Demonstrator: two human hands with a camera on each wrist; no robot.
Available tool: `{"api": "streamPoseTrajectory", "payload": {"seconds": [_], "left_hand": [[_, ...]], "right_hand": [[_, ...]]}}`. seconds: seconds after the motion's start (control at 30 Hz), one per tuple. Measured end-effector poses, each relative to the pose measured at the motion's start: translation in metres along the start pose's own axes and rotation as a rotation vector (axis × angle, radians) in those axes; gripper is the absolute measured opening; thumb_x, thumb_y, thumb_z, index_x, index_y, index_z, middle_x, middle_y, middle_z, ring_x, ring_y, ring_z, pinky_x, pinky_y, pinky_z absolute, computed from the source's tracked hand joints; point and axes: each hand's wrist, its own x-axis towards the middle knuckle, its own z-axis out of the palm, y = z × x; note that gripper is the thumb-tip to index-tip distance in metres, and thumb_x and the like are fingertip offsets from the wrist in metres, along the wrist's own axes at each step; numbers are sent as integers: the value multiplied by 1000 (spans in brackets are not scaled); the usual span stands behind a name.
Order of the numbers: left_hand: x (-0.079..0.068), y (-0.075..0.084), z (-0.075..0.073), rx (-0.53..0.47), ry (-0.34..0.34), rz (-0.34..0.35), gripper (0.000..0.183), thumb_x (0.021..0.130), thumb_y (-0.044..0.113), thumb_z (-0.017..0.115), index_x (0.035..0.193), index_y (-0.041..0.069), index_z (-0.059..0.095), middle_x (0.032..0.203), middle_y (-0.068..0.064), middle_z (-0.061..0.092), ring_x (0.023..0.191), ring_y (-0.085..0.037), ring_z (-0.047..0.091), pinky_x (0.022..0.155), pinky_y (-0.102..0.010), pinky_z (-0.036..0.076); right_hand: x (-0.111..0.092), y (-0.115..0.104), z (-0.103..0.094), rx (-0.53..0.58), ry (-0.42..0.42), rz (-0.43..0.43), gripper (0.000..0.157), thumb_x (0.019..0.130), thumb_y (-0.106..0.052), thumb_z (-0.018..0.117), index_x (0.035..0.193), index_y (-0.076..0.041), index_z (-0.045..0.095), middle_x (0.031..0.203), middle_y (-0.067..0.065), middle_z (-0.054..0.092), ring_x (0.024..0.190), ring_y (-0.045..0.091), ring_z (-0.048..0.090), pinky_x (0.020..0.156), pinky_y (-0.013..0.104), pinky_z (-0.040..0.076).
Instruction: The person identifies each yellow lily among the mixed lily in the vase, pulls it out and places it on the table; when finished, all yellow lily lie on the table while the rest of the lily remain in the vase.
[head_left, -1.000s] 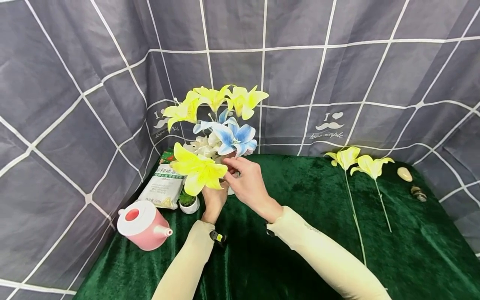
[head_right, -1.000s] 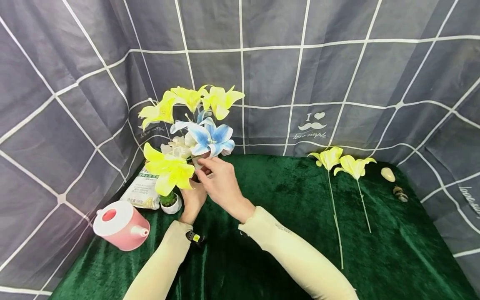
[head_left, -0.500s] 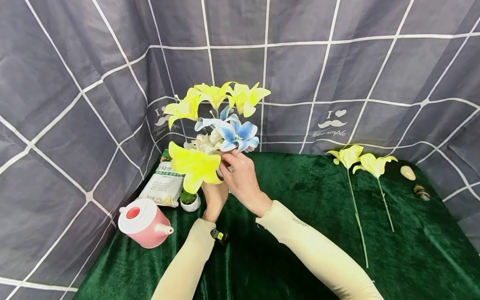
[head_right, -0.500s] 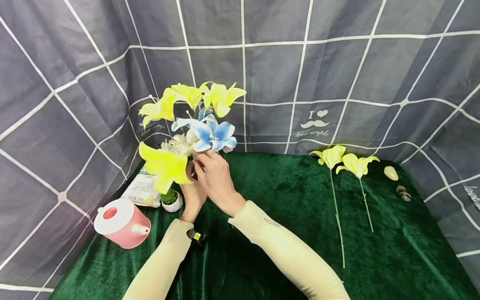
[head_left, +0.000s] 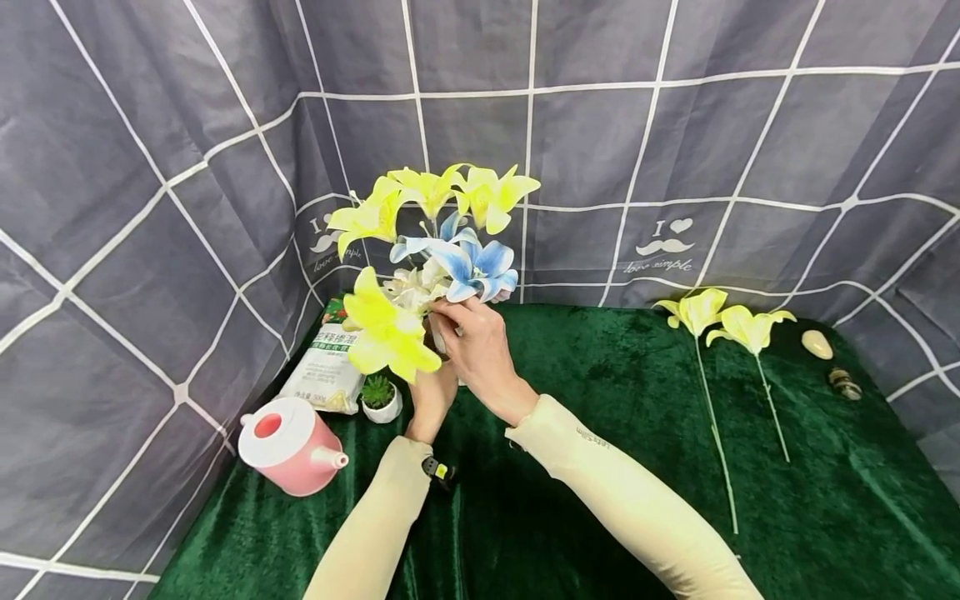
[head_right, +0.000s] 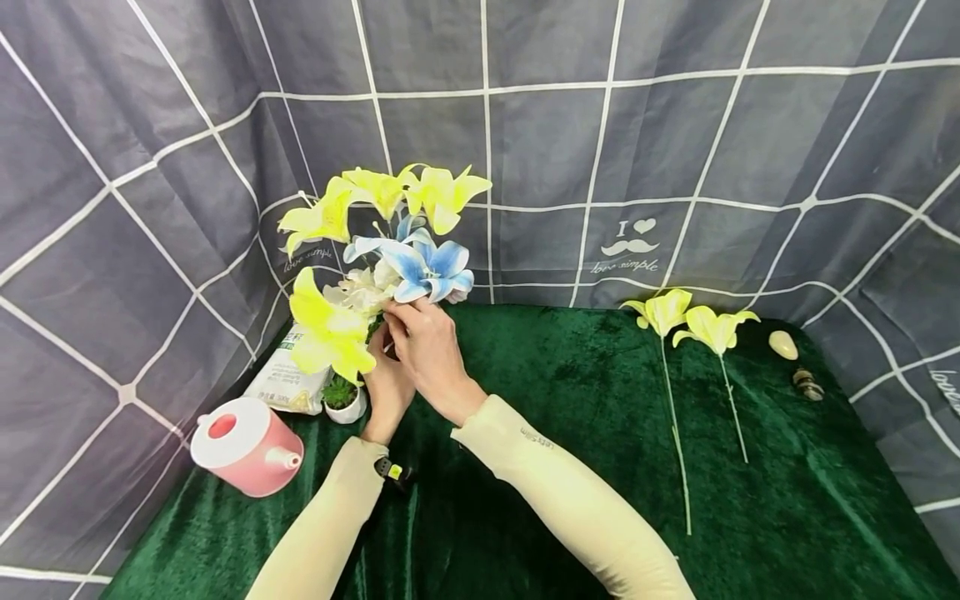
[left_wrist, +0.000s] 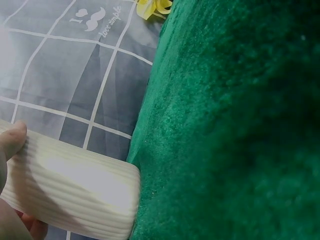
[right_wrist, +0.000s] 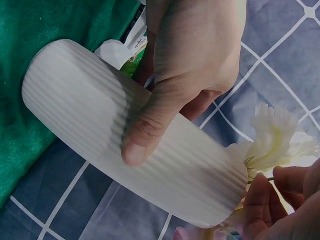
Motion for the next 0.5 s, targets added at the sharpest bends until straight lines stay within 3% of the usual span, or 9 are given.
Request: {"api": "streamPoseTrajectory", "payload": {"seconds": [0.1, 0.23, 0.3, 0.33, 0.4, 0.43, 0.47, 0.5], "left_hand": [[-2, 1, 0, 11, -39, -43, 19, 90, 9, 66, 103, -5, 65, 90, -20, 66, 85, -34, 63, 75, -44, 51], [-2, 0, 2, -5, -43, -67, 29, 92, 10, 67, 115, -5, 60, 102, -20, 63, 90, -33, 58, 80, -45, 49], [-1, -4, 4, -299, -75, -72, 32, 98, 7, 61, 128, -4, 55, 114, -9, 64, 102, -24, 60, 88, -37, 53], [1, -3, 4, -539, -89, -62, 34, 101, 10, 57, 133, -1, 52, 120, -7, 63, 108, -21, 60, 92, -34, 53], [3, -4, 6, -1127, -118, -91, 31, 107, 14, 48, 137, 8, 52, 122, 2, 62, 110, -13, 59, 93, -26, 53], [3, -6, 7, -1271, -112, -92, 28, 107, 12, 48, 135, 12, 54, 121, 7, 63, 109, -8, 60, 93, -20, 52], [3, -6, 7, -1343, -102, -84, 27, 106, 11, 49, 131, 16, 57, 116, 12, 64, 108, -2, 60, 92, -15, 52], [3, -6, 8, -1349, -80, -48, 26, 104, 10, 53, 129, 17, 59, 116, 7, 66, 106, -5, 62, 91, -17, 53]], "right_hand": [[0, 1, -1, 15, 11, -10, 13, 94, -7, 69, 102, -5, 79, 97, 11, 74, 82, 22, 70, 70, 31, 59], [-2, 3, -2, 32, 51, -32, 11, 94, -7, 70, 100, -5, 79, 94, 10, 72, 79, 20, 68, 67, 29, 57], [-3, 3, -3, 42, 73, -46, 11, 94, -7, 70, 100, -5, 79, 92, 9, 71, 76, 19, 66, 64, 27, 55], [-4, 4, -4, 52, 83, -52, 11, 94, -8, 70, 100, -5, 79, 92, 9, 71, 76, 19, 66, 65, 27, 55], [-5, 4, -6, 69, 97, -65, 11, 94, -9, 70, 102, -5, 78, 92, 9, 69, 76, 18, 64, 65, 27, 53], [-6, 4, -7, 80, 102, -71, 11, 94, -9, 70, 102, -5, 77, 92, 9, 69, 76, 18, 63, 66, 27, 54], [-6, 4, -8, 93, 105, -77, 12, 94, -9, 70, 103, -5, 76, 91, 9, 68, 77, 18, 62, 68, 28, 54], [-7, 4, -9, 106, 110, -83, 12, 94, -9, 71, 103, -5, 76, 91, 9, 67, 78, 18, 62, 69, 28, 55]]}}
